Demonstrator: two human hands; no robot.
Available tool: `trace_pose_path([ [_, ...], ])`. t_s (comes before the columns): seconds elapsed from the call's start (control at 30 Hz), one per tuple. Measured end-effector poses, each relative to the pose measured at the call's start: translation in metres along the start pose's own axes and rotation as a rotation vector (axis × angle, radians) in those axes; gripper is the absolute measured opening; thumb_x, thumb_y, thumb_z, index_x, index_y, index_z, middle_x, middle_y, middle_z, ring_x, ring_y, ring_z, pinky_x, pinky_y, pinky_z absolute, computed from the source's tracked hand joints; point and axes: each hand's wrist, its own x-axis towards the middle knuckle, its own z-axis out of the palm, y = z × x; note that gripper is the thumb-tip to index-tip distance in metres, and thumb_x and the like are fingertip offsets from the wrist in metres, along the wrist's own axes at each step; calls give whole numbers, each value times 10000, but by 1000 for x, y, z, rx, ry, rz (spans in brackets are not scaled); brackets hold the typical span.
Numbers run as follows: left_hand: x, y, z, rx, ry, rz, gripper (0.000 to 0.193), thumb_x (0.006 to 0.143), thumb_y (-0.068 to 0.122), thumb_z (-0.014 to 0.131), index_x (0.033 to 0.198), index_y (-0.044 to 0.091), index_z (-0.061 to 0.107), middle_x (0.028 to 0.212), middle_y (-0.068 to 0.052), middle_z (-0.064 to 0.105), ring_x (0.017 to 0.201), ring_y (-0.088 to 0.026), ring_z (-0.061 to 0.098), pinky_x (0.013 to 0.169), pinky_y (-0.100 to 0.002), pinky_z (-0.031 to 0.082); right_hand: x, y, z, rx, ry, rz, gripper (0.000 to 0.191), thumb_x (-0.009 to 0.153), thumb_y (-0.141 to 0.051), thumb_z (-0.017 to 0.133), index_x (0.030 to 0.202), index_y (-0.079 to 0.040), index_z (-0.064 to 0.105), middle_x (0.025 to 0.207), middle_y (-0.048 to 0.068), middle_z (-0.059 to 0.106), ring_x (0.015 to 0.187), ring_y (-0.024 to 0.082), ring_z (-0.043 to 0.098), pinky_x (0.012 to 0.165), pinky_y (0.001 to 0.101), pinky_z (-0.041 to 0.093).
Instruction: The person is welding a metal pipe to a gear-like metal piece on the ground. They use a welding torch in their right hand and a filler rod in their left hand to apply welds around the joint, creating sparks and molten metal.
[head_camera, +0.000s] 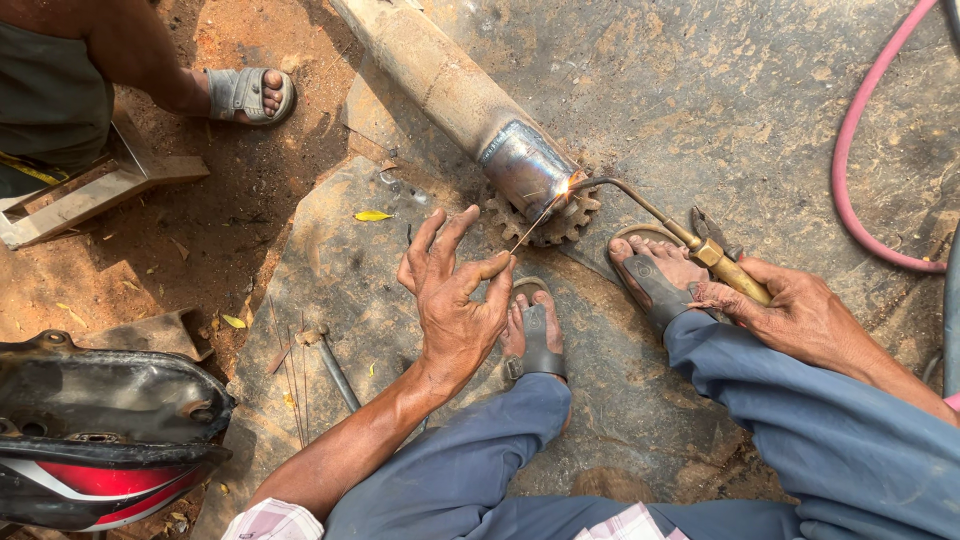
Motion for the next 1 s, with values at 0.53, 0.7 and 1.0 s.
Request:
trace_pose_path([
  [0.53,-1,-1,1,3,0,-4,80,815,169,860,878,170,810,1449,-61,602,1479,-325,384,1194,-517,182,1,3,0,-31,-7,6,417,878,-535,729,915,-121,757,648,51,619,629,153,583,576,378,452],
  [0.7,0,1,0,10,-12,-11,85,821,180,861,886,174,807,1454,-59,596,1478,-327,384,1188,-517,190,1,2,0,-17,-13,20,392,849,-541,728,955,-164,760,640,38,623,626,149,589,572,375,449],
  [1.0,0,2,0,-2,-14,-4,82,833,168,861,897,174,809,1447,-50,602,1476,-318,384,1189,-522,185,3,16,-1,-17,0,-84,338,883,-459,690,981,-142,751,658,25,631,626,133,578,562,367,457],
])
